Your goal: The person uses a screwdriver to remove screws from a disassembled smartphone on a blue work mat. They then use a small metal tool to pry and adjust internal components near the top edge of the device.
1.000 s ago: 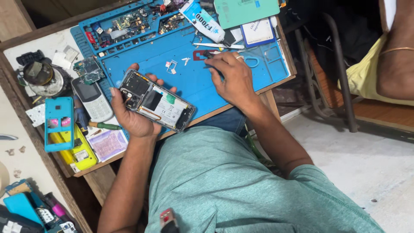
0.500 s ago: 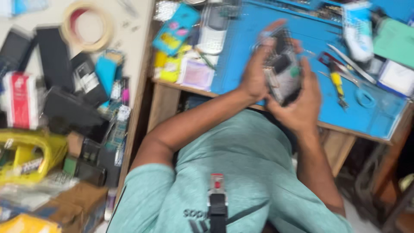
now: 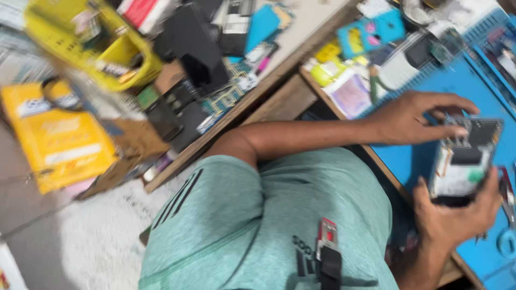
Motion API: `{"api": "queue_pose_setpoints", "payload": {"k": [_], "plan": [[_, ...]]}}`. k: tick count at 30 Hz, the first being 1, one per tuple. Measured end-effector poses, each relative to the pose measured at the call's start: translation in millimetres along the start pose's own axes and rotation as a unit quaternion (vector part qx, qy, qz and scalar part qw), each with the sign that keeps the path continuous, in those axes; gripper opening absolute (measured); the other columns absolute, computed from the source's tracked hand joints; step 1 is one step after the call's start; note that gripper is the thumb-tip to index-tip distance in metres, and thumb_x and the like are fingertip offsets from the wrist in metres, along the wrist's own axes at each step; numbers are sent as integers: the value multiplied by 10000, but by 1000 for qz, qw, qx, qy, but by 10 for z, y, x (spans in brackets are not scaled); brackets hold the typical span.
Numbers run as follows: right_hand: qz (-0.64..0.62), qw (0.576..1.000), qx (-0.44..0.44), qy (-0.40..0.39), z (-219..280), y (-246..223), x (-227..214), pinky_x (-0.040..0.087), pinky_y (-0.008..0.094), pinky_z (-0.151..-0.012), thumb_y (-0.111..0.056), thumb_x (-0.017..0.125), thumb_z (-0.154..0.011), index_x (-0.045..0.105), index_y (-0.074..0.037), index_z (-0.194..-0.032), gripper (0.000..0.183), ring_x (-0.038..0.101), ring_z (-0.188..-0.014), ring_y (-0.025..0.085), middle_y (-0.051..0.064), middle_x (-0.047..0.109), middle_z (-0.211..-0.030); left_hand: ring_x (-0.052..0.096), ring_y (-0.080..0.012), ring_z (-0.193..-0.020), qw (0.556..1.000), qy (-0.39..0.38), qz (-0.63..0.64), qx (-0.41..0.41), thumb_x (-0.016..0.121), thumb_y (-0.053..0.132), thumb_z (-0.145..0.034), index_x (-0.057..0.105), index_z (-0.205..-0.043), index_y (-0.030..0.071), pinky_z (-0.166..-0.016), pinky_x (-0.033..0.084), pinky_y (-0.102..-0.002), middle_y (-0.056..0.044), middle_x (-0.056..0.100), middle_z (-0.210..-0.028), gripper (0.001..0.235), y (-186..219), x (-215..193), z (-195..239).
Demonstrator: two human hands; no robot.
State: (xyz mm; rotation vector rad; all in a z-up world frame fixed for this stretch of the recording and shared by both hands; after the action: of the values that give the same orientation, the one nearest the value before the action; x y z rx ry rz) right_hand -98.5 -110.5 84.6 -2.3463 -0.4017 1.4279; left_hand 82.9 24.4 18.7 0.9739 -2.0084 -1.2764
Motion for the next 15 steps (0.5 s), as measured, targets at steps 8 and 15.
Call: {"api": "queue_pose_setpoints", "payload": {"k": [8,15], "plan": [[36,999,16,-5,72,100,79,510,454,-1090,-232,950,-750,506,65,-1513,932,616,-1230,392,242,616,-1349,791,-180,-912,991,-7,-129,-32,708,353,-989,740,-1088,165,-802,660,-345,-16,801,-965,216,32,-129,-75],[50,991,120,-44,13,32,52,530,469,-1007,-294,910,-707,543,11,-1519,942,634,-1116,367,209,621,-1232,722,-247,-815,835,53,-548,22,668,276,-986,717,-1072,177,-700,573,-428,-47,748,-896,139,351,-1490,-639]]}}
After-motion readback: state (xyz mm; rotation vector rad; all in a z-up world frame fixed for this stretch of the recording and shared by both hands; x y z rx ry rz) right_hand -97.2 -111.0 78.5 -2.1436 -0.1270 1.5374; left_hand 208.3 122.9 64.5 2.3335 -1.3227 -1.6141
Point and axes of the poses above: each hand's wrist, its own z-axis away from the middle knuckle, its own x-axis out of the palm, y = z × x, the point moved 3 cm from there along -z, towards the middle knuckle
